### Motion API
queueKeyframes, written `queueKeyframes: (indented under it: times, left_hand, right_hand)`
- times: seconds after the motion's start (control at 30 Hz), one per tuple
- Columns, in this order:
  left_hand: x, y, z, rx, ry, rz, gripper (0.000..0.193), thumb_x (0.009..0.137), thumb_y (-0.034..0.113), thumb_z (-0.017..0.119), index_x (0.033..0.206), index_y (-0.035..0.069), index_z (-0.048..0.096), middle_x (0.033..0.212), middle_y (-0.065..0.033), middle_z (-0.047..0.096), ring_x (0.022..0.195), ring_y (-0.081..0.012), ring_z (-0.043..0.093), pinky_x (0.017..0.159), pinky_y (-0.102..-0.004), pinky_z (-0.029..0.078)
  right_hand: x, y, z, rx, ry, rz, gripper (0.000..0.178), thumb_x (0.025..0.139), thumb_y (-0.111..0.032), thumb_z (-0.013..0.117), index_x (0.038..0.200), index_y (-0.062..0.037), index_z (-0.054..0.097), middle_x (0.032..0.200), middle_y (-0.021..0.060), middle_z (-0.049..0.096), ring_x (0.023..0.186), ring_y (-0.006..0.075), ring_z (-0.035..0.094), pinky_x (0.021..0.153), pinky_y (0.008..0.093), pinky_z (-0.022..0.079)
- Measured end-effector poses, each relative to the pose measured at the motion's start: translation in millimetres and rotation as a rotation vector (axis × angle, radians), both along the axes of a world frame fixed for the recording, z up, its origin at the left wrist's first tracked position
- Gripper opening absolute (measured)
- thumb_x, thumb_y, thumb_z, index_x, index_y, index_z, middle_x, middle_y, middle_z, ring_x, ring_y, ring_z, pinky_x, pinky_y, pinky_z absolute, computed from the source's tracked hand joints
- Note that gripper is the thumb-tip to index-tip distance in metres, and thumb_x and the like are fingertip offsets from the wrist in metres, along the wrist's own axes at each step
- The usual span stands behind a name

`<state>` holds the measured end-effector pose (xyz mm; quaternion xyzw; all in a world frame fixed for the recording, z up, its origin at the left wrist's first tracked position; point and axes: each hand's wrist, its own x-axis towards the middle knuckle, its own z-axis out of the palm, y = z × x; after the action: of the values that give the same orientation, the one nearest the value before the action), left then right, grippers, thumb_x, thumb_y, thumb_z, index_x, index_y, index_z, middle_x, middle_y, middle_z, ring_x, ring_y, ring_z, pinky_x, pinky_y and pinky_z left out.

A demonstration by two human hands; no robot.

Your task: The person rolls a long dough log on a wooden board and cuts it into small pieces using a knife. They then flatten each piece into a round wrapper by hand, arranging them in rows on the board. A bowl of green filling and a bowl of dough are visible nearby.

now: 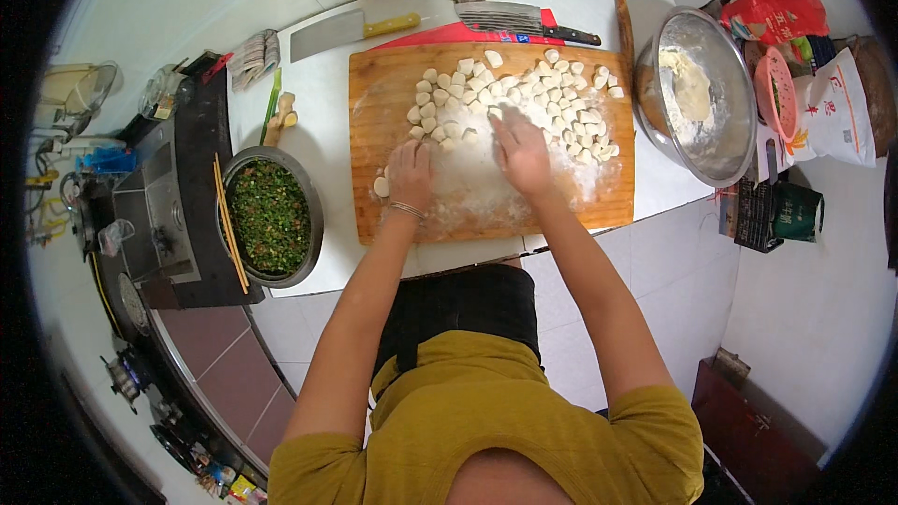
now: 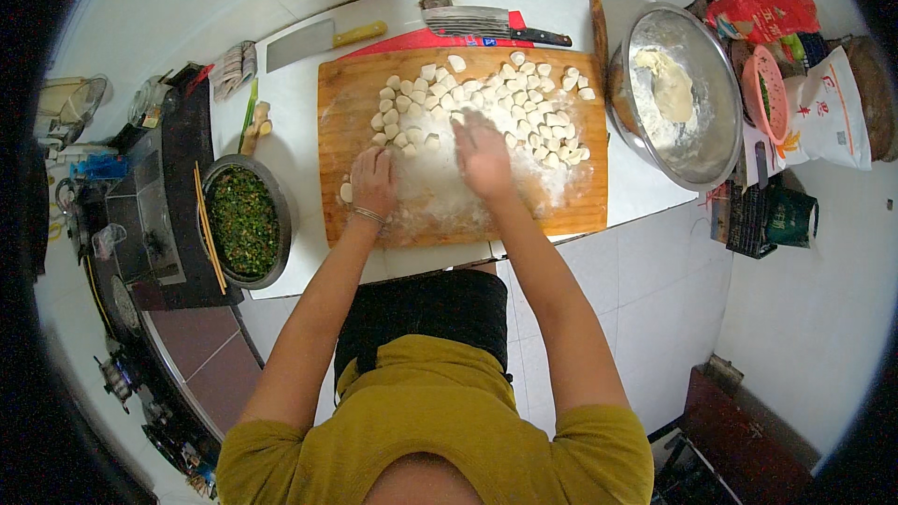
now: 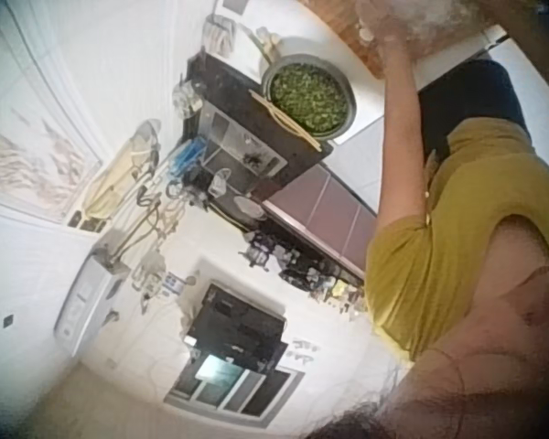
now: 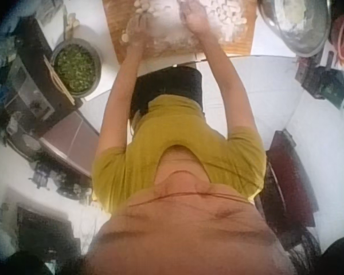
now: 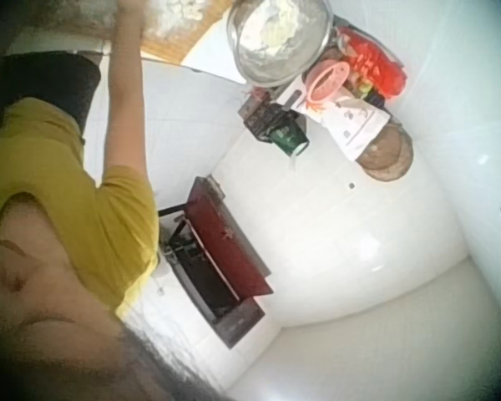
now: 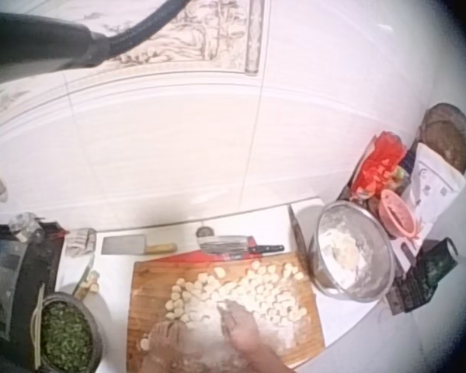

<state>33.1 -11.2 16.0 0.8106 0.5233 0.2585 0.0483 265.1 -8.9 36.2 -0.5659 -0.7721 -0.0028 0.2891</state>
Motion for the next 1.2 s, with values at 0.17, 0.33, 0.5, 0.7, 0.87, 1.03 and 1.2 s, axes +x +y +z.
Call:
queueKeyframes:
  times: [0.17, 0.33, 0.5, 0.7, 0.87, 1.03, 1.2]
  left_hand:
    - [35, 8, -5, -0.143, -0.089, 0.059, 0.026, 0.077, 0.012, 0.063, 0.1, 0.006, 0.055, 0.099, -0.0129, 0.055, 0.093, -0.0333, 0.054, 0.08, -0.0435, 0.045]
    - [36, 2, -1, -0.272, -0.009, -0.083, 0.021, 0.077, 0.011, 0.064, 0.095, 0.007, 0.055, 0.094, -0.0143, 0.055, 0.089, -0.0327, 0.056, 0.074, -0.0426, 0.048]
    - [40, -34, -16, -0.447, -0.023, -0.3, 0.022, 0.076, 0.01, 0.064, 0.097, 0.01, 0.057, 0.098, -0.0143, 0.053, 0.088, -0.0324, 0.056, 0.073, -0.0422, 0.048]
    - [48, -43, 20, -0.513, -0.25, -0.054, 0.032, 0.076, 0.012, 0.07, 0.105, 0.007, 0.059, 0.103, -0.0143, 0.053, 0.093, -0.0341, 0.057, 0.076, -0.0425, 0.049]
    - [50, -48, 9, -0.568, -0.247, 0.043, 0.03, 0.075, 0.013, 0.071, 0.102, 0.004, 0.059, 0.099, -0.0148, 0.055, 0.093, -0.0355, 0.057, 0.078, -0.0435, 0.048]
    - [49, -47, 5, -0.545, -0.229, -0.022, 0.029, 0.075, 0.011, 0.07, 0.101, 0.004, 0.059, 0.096, -0.0153, 0.056, 0.092, -0.0354, 0.057, 0.079, -0.0432, 0.048]
    - [52, -43, 8, -0.529, -0.209, -0.053, 0.028, 0.075, 0.008, 0.069, 0.101, 0.003, 0.059, 0.099, -0.0163, 0.054, 0.09, -0.0366, 0.057, 0.078, -0.0437, 0.049]
  right_hand:
    - [-48, 9, -13, -0.483, 0.329, -0.142, 0.037, 0.078, -0.009, 0.065, 0.114, -0.004, 0.057, 0.113, 0.0213, 0.055, 0.101, 0.0404, 0.056, 0.084, 0.0439, 0.05]
    - [-40, -7, -10, -0.596, 0.408, -0.176, 0.028, 0.076, -0.003, 0.063, 0.104, -0.0031, 0.056, 0.108, 0.0206, 0.054, 0.098, 0.0415, 0.055, 0.081, 0.045, 0.049]
    - [10, -58, -17, -0.394, 0.357, -0.036, 0.024, 0.073, -0.003, 0.066, 0.096, -0.0038, 0.056, 0.089, 0.016, 0.056, 0.084, 0.0358, 0.055, 0.073, 0.042, 0.046]
    - [13, -69, -5, -0.46, 0.368, -0.117, 0.038, 0.074, -0.009, 0.069, 0.109, -0.0064, 0.055, 0.098, 0.0168, 0.056, 0.094, 0.0393, 0.055, 0.078, 0.0444, 0.047]
    - [-7, -67, 4, -0.556, 0.288, -0.333, 0.04, 0.073, -0.013, 0.072, 0.109, -0.0051, 0.056, 0.098, 0.0162, 0.056, 0.09, 0.0371, 0.057, 0.075, 0.0434, 0.048]
    - [3, -69, -23, -0.509, 0.239, -0.168, 0.036, 0.073, -0.01, 0.071, 0.107, -0.0047, 0.059, 0.095, 0.0159, 0.057, 0.086, 0.0359, 0.058, 0.072, 0.0427, 0.049]
    - [7, -69, -11, -0.501, 0.363, -0.109, 0.032, 0.073, -0.005, 0.068, 0.104, -0.0054, 0.059, 0.092, 0.0169, 0.057, 0.088, 0.038, 0.057, 0.073, 0.0438, 0.048]
